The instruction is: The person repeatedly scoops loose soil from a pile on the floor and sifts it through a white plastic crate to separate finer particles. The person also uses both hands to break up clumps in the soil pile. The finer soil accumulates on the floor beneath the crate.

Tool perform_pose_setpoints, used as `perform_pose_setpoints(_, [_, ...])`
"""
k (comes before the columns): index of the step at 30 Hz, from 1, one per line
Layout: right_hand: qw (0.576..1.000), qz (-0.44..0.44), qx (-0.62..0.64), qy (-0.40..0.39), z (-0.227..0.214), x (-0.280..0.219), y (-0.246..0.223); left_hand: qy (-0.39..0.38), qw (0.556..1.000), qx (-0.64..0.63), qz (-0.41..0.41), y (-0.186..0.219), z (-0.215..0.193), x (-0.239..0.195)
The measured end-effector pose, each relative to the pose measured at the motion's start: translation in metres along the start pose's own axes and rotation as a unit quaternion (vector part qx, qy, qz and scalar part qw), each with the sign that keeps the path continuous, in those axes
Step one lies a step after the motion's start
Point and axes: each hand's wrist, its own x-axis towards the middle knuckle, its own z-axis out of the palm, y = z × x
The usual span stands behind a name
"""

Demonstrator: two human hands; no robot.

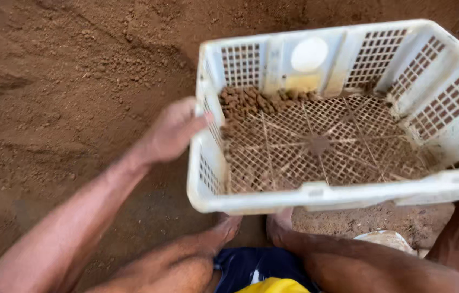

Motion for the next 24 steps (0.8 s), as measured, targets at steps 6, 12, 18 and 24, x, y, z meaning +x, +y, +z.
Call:
perform_pose_setpoints(6, [1.000,-0.005,-0.003,-0.007,-0.002,-0.001,0.003,0.044,0.997,0.056,-0.041,-0.022,-0.013,-0.011])
perform_pose_setpoints(12, [0.999,-0.023,0.007,-0.043,0.027,0.006,0.015,0.092,0.977,0.193,0.001,-0.070,0.022,-0.016])
perform_pose_setpoints(18, [0.983,-0.139,-0.011,-0.116,0.037,0.004,-0.001,0.118,0.957,0.243,-0.108,-0.079,0.012,-0.012])
perform_pose_setpoints(24, [0.897,-0.410,-0.151,-0.060,0.132,0.012,-0.022,0.019,0.984,0.142,-0.108,-0.088,0.042,-0.018])
